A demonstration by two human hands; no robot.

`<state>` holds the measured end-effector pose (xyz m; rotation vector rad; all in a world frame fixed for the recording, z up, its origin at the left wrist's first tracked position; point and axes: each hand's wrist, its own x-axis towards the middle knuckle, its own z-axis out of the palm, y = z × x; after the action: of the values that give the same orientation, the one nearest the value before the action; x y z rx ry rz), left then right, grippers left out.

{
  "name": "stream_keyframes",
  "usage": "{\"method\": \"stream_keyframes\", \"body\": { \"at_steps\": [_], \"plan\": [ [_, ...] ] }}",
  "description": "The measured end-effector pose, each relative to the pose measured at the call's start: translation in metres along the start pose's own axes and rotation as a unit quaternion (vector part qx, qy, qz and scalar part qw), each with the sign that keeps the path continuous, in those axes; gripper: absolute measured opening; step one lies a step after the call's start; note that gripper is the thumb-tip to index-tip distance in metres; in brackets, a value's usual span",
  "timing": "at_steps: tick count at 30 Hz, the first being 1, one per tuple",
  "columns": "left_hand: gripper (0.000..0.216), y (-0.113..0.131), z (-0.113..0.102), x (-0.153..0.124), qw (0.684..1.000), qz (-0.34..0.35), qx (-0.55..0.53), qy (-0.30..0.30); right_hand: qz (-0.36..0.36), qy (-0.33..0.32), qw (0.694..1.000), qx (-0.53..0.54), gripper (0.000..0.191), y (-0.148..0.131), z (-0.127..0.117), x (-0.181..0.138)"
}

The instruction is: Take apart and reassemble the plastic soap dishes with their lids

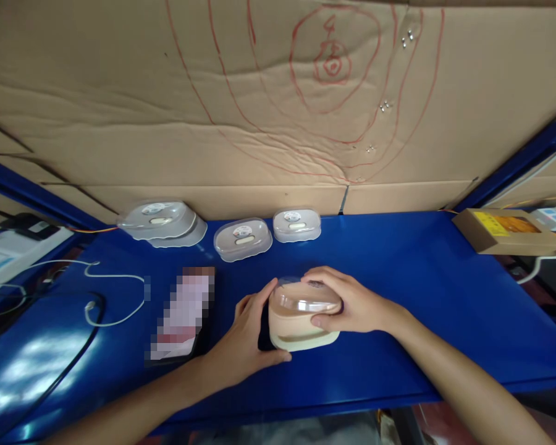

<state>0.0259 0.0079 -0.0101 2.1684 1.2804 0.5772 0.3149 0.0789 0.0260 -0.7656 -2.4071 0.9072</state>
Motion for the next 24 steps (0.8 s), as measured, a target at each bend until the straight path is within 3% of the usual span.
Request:
{"method": "stream_keyframes", "body": {
  "at_steps": [8, 10, 14, 17, 24],
  "plan": [
    [0.117, 0.005, -0.003, -0.001, 1.0, 0.018, 0.01, 0.001, 0.033, 0.057, 0.998, -0.02, 0.053, 0.019, -0.016, 0.001],
    [0.098, 0.007, -0.005, -0.001, 0.999, 0.043, 0.025, -0.002, 0.039, 0.063, 0.996, -0.054, 0.054, 0.023, -0.021, -0.001],
    [0.038, 0.012, -0.009, -0.002, 0.99, 0.112, 0.08, -0.024, 0.052, 0.087, 0.98, -0.17, 0.06, 0.033, -0.033, -0.008],
    [0.009, 0.013, -0.009, -0.003, 0.983, 0.15, 0.102, -0.009, 0.066, 0.104, 0.966, -0.227, 0.063, 0.044, -0.042, -0.012],
    [0.009, 0.012, -0.008, 0.0, 0.984, 0.132, 0.109, 0.039, 0.082, 0.118, 0.964, -0.224, 0.057, 0.062, -0.05, -0.014]
  ]
}}
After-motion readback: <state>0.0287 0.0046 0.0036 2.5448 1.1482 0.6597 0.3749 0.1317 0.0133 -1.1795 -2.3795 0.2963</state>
